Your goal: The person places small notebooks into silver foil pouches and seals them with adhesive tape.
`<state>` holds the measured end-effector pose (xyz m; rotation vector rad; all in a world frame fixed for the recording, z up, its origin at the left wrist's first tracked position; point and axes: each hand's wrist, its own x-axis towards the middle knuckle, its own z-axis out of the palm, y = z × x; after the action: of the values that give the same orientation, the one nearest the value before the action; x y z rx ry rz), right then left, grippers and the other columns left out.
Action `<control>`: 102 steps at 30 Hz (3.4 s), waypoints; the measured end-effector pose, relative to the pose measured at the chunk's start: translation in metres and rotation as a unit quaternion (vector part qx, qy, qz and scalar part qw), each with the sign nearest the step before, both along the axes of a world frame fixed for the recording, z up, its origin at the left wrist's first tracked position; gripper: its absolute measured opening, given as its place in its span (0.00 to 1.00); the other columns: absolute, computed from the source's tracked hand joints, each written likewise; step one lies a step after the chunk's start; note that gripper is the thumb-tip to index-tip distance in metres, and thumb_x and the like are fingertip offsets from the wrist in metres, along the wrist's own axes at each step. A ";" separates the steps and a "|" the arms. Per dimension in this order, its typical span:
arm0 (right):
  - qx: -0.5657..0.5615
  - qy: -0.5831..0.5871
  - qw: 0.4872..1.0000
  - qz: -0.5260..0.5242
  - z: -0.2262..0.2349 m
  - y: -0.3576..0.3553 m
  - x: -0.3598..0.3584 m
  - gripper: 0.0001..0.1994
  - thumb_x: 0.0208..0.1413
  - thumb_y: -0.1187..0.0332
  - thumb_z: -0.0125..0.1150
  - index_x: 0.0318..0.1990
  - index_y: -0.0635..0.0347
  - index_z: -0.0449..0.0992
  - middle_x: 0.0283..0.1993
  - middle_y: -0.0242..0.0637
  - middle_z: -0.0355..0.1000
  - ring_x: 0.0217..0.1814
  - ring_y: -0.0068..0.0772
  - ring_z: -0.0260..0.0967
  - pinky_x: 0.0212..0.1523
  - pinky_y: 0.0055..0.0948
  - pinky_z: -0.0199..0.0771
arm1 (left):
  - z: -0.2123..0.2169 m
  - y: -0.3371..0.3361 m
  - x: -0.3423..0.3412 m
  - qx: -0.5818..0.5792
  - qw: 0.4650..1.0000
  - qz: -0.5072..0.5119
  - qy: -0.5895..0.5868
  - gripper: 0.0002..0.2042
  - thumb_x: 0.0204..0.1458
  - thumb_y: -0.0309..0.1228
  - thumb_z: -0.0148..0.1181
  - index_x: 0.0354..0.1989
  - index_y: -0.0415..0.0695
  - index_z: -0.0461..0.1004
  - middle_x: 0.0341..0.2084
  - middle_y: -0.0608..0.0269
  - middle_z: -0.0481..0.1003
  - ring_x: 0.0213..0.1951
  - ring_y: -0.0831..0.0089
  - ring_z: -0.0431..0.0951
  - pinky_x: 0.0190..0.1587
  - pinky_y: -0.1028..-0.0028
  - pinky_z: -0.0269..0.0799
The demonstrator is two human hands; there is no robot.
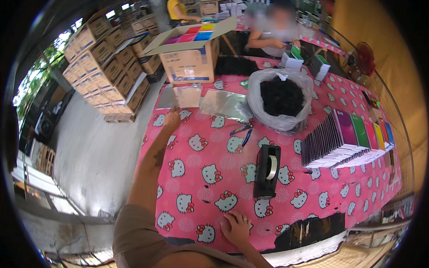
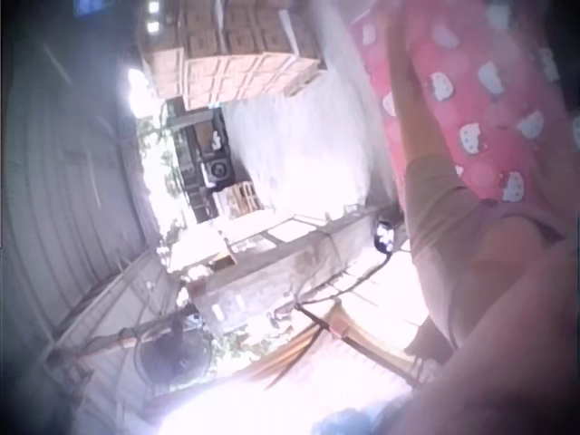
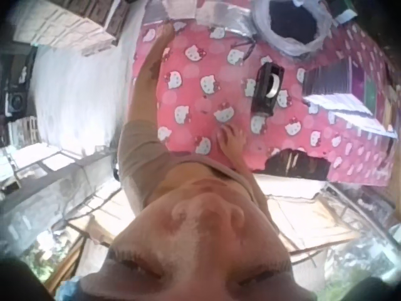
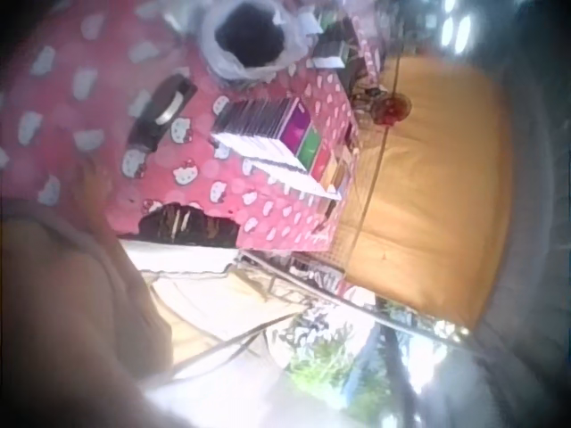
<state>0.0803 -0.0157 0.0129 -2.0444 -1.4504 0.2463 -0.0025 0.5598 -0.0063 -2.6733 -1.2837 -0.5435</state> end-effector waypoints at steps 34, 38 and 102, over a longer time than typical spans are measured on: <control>0.308 0.680 0.649 -0.146 0.007 -0.135 -0.004 0.15 0.61 0.73 0.61 0.52 0.56 0.65 0.46 0.31 0.70 0.42 0.21 0.69 0.42 0.23 0.72 | 0.124 -0.562 -0.109 -0.616 0.733 -0.200 -0.207 0.35 0.57 0.43 0.63 0.68 0.40 0.57 0.59 0.60 0.69 0.55 0.72 0.70 0.55 0.68 0.69; 0.252 0.662 0.676 -0.204 0.012 -0.211 0.001 0.15 0.63 0.65 0.60 0.54 0.52 0.66 0.47 0.27 0.69 0.46 0.22 0.69 0.47 0.28 0.69 | 0.183 -0.468 -0.179 -0.215 0.960 0.064 -0.169 0.14 0.57 0.28 0.56 0.50 0.38 0.71 0.43 0.55 0.76 0.40 0.65 0.76 0.44 0.66 0.73; 0.290 0.765 0.554 -0.151 0.008 -0.344 0.262 0.17 0.53 0.74 0.65 0.50 0.57 0.72 0.47 0.32 0.73 0.51 0.30 0.71 0.56 0.38 0.71 | 0.050 -0.488 0.093 0.018 0.949 0.146 -0.279 0.38 0.43 0.38 0.73 0.59 0.35 0.59 0.46 0.38 0.72 0.49 0.39 0.73 0.50 0.51 0.69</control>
<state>0.3419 -0.3593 0.0214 -0.7452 0.0436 0.9295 0.0910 0.0713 0.0440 -2.3053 -1.7367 -1.3201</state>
